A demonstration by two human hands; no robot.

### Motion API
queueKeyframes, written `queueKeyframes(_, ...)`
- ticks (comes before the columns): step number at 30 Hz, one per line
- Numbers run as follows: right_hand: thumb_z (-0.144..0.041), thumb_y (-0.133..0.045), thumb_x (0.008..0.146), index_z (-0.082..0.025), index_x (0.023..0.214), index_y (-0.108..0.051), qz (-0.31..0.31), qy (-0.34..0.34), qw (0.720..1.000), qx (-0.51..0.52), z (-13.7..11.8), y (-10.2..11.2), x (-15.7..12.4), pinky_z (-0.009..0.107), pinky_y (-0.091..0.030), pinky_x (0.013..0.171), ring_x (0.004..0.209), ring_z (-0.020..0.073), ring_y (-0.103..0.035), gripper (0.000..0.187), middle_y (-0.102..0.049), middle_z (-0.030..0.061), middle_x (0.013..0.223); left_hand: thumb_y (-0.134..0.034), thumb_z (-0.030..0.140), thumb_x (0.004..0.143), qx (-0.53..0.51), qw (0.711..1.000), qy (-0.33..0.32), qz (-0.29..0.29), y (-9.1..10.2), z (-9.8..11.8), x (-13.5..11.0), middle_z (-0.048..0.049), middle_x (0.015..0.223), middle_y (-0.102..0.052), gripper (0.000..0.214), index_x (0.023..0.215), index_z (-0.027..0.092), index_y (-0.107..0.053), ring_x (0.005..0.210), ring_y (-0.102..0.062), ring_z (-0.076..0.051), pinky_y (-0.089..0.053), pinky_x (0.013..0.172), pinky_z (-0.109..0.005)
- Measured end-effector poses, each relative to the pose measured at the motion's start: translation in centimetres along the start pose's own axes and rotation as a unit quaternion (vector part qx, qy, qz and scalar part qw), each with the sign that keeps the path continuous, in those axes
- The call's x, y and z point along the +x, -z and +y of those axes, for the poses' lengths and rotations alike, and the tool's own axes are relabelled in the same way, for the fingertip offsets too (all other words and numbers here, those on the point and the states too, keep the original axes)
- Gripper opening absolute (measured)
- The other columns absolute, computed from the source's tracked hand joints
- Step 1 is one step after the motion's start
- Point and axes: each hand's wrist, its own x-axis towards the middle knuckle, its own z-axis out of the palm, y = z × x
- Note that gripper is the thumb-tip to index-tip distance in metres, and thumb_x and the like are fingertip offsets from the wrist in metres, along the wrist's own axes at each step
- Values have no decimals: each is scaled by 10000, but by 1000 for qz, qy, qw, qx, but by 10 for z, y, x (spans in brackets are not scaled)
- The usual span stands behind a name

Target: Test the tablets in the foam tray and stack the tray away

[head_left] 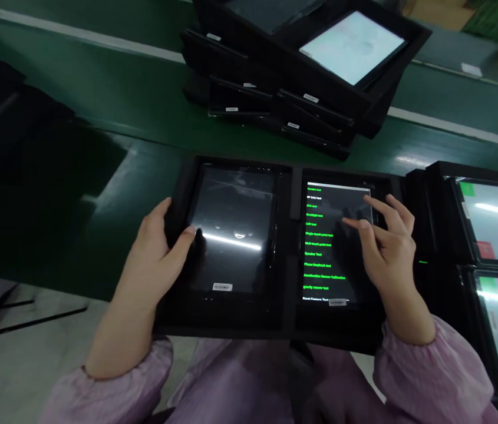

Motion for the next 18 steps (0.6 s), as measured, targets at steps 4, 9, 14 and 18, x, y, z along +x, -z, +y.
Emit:
queueKeyframes(4,-427,-477,1098,-275,1103,-855,-34,5,999,-10,2,-1,0,687,-414,1199,1526,404,-386,408,-622,90,1520,-518,565,764,-4,1000,-2,8,-1,-2,-1,-297,1568,-550,1014,1574,-43,-473,1458,-541,-464,-423,1235,-644)
queueKeyframes(9,-442,-428,1094,-201,1184,-819,30,-85,996,18,7,6,5,606,-491,1159,1390,347,-563,468,-719,142,1361,-511,544,788,-13,1000,-8,11,-1,-3,-1,-283,1576,-546,968,1566,-31,-489,1456,-546,-448,-417,1241,-634)
queueKeyframes(14,-560,-400,1026,-41,1488,-592,-7,-207,978,2,4,3,-1,616,-527,1102,1279,384,-656,720,-676,269,1384,-501,539,805,-13,1000,-4,4,-1,-2,0,-286,1579,-541,965,1577,-39,-466,1468,-536,-442,-401,1257,-620)
queueKeyframes(18,-684,-457,960,-69,1637,-387,-72,-283,956,24,-6,2,-4,654,-469,1151,1415,434,-561,917,-584,276,1520,-518,510,804,-18,1000,-4,3,0,-3,1,-282,1577,-549,941,1569,-38,-477,1464,-544,-429,-416,1253,-598)
